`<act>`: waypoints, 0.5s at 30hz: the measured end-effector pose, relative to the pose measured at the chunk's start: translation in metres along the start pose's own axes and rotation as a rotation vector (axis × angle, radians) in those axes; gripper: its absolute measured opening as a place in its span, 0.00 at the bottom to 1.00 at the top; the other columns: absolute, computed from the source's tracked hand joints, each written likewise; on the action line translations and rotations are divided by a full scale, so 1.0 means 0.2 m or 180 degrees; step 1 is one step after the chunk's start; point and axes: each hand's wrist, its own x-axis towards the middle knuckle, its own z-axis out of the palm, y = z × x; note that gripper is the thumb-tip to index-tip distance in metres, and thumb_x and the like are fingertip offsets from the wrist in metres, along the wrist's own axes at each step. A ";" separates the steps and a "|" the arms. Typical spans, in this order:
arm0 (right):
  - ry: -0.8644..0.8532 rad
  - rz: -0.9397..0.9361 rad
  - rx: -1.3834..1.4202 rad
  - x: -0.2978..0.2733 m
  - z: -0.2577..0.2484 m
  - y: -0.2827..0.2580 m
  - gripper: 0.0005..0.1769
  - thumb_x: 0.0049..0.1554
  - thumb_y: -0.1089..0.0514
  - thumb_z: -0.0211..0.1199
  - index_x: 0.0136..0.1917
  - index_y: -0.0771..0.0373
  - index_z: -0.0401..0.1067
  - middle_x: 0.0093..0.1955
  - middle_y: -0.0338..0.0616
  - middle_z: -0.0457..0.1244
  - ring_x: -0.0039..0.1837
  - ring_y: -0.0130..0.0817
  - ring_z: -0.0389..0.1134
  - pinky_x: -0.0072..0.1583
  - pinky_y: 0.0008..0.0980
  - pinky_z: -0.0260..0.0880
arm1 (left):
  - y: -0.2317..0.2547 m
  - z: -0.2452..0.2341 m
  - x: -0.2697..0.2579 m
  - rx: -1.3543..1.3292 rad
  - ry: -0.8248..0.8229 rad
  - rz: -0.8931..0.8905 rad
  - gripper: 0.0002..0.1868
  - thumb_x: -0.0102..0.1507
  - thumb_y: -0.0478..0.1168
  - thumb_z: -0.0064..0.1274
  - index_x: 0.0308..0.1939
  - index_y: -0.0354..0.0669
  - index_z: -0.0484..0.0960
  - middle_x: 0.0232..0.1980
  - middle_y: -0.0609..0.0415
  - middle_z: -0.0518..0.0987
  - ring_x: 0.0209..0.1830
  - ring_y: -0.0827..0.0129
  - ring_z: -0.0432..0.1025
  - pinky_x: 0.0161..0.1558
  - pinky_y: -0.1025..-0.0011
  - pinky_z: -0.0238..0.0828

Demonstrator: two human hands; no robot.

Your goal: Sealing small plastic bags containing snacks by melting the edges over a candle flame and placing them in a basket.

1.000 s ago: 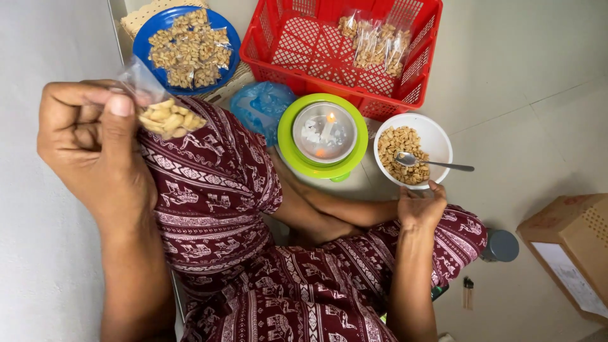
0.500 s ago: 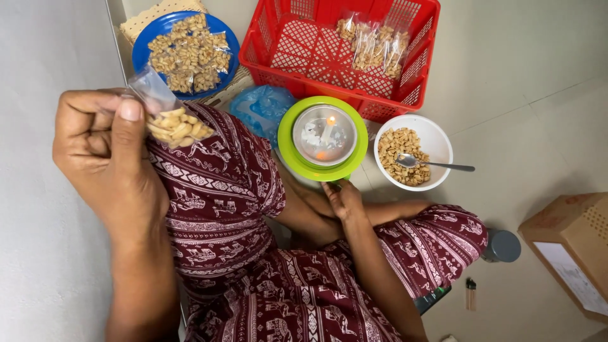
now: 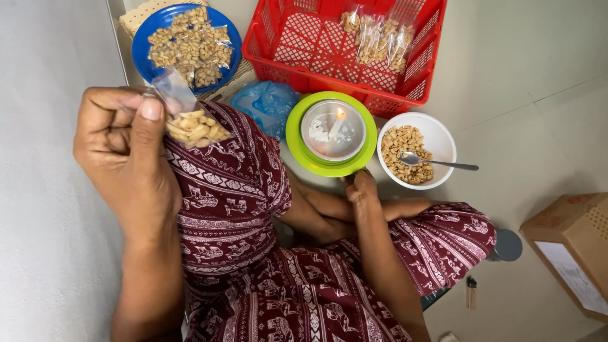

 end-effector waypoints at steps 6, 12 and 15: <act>0.0019 0.1042 0.3642 0.00 -0.09 -0.12 0.23 0.65 0.71 0.45 0.69 0.59 0.69 0.71 0.46 0.64 0.67 0.40 0.67 0.58 0.41 0.78 | 0.03 0.05 0.00 0.0108 -0.0056 -0.0030 0.07 0.76 0.37 0.54 0.47 0.44 0.71 0.45 0.50 0.80 0.46 0.71 0.78 0.56 0.75 0.79; -0.0518 0.1361 0.3273 0.32 -0.11 0.05 0.43 0.62 0.77 0.32 0.76 0.34 0.60 0.83 0.28 0.50 0.64 0.44 0.72 0.24 0.09 0.55 | 0.05 0.11 0.03 0.0160 -0.0154 0.0006 0.06 0.76 0.35 0.53 0.48 0.45 0.71 0.45 0.50 0.80 0.47 0.70 0.78 0.55 0.75 0.79; -0.0510 0.0989 0.3604 0.29 -0.11 0.02 0.33 0.63 0.74 0.41 0.74 0.47 0.62 0.78 0.36 0.58 0.64 0.47 0.71 0.43 0.26 0.81 | 0.06 0.14 0.03 0.0275 -0.0151 -0.0004 0.06 0.76 0.36 0.54 0.48 0.44 0.71 0.45 0.50 0.80 0.46 0.71 0.78 0.54 0.76 0.78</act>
